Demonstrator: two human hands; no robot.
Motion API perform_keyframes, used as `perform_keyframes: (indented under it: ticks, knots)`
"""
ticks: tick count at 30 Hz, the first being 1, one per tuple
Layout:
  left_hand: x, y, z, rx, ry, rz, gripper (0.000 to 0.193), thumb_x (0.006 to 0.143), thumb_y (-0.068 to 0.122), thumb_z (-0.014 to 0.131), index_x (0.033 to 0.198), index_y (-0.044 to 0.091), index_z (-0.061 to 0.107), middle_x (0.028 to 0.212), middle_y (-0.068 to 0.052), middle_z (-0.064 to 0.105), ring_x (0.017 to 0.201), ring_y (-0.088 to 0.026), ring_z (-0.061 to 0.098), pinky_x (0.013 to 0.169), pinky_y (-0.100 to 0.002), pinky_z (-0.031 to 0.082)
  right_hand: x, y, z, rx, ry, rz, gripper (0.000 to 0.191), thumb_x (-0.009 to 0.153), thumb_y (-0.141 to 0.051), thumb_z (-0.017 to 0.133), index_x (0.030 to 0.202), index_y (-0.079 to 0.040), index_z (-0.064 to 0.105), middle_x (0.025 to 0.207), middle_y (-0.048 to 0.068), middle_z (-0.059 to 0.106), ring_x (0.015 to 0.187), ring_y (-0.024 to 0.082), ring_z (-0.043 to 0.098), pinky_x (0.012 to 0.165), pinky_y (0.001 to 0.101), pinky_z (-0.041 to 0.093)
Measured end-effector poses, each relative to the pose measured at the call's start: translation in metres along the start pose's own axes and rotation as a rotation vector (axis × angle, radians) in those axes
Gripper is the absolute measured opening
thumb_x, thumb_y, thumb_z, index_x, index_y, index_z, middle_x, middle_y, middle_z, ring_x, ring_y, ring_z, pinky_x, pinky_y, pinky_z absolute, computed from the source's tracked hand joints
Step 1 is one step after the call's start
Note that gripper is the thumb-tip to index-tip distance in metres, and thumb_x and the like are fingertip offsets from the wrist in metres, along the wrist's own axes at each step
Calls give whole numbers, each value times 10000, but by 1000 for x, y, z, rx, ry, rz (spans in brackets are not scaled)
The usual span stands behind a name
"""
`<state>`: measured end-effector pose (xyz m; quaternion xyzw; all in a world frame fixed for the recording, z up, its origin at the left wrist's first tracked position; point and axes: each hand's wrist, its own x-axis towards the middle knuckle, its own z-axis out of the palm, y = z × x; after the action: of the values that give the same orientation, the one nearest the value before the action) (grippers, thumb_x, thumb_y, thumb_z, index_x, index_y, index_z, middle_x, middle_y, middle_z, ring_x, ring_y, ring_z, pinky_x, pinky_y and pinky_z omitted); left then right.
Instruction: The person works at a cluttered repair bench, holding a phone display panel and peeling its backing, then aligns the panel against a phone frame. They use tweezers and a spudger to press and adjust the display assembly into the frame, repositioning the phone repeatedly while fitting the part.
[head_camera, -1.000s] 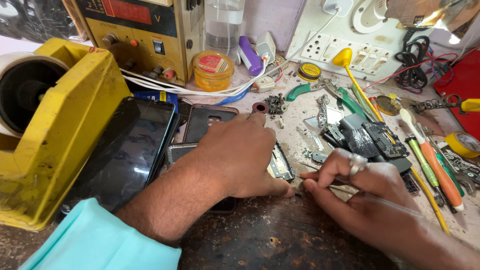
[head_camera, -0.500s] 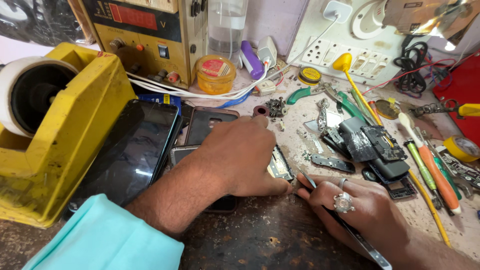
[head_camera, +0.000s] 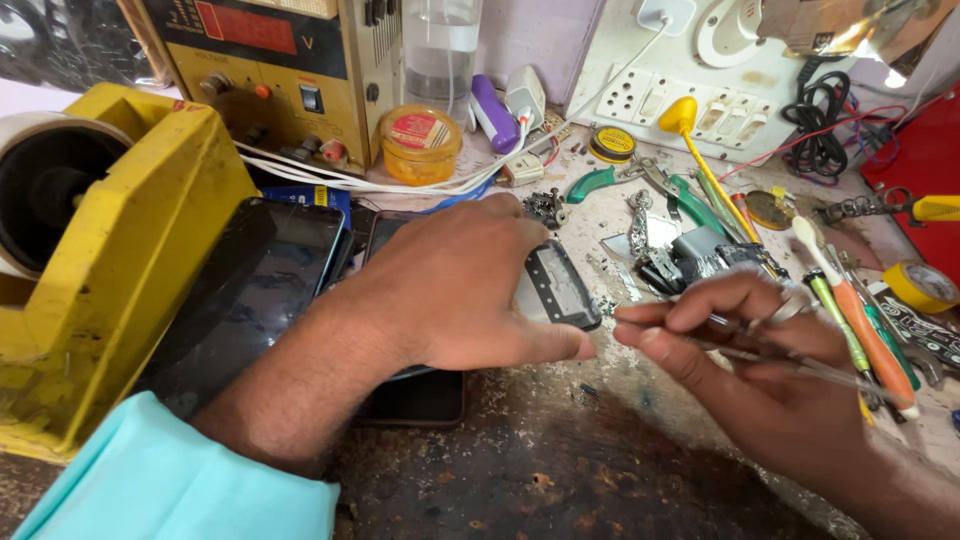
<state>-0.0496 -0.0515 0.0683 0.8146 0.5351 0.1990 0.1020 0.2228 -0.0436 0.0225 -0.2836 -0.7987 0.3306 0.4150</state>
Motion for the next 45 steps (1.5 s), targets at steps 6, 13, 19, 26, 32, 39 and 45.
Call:
perform_keyframes:
  ticks: [6,13,19,26,32,39,45]
  knots:
    - [2,-2,1,-41,-4,22,1018,654,724,741,1302,-48,602,1228,-213,623,1205,-342,591,1026,-426,447,10,-9,-8,147,97,127,136,1061,-120,523,1123,-14,582,1041,138,809,975,240,815,889,358,662]
    - [1,-2,-1,-49,-4,-19,1039,644,720,734,1338,-39,584,1212,-210,625,1184,-336,605,1006,-419,467,11,5,-5,327,-47,582,122,968,-58,717,1066,3,680,1015,158,783,908,248,776,789,416,656]
    - [0,3,3,-8,-12,-4,977,656,686,761,1319,-14,609,1217,-204,622,1183,-342,607,1000,-444,475,6,8,5,481,-53,577,173,904,-2,772,987,-32,624,1036,125,792,932,226,776,836,406,660]
    - [0,5,4,47,-30,-25,922,642,663,764,1284,14,638,1211,-197,601,1165,-358,603,976,-471,483,4,9,5,137,-122,450,208,912,-12,791,946,-53,590,980,86,833,895,130,726,768,290,622]
    - [1,3,10,129,-10,7,915,632,650,848,1253,16,626,1221,-179,595,1133,-368,622,959,-497,497,4,4,0,-128,-56,409,202,979,-179,695,1140,-62,662,886,29,712,786,83,658,682,254,546]
    - [1,-2,21,167,194,260,963,566,499,925,1360,73,586,1187,-147,605,1150,-319,594,946,-552,412,14,-8,-7,-1,9,233,611,1122,-448,306,1507,-27,521,988,27,654,874,126,617,783,288,536]
    - [1,-6,23,210,227,275,958,529,449,962,1322,72,580,1168,-113,631,1193,-338,575,1023,-544,397,26,-7,-11,131,206,322,333,991,-163,592,1236,63,603,1098,136,756,989,198,741,909,335,590]
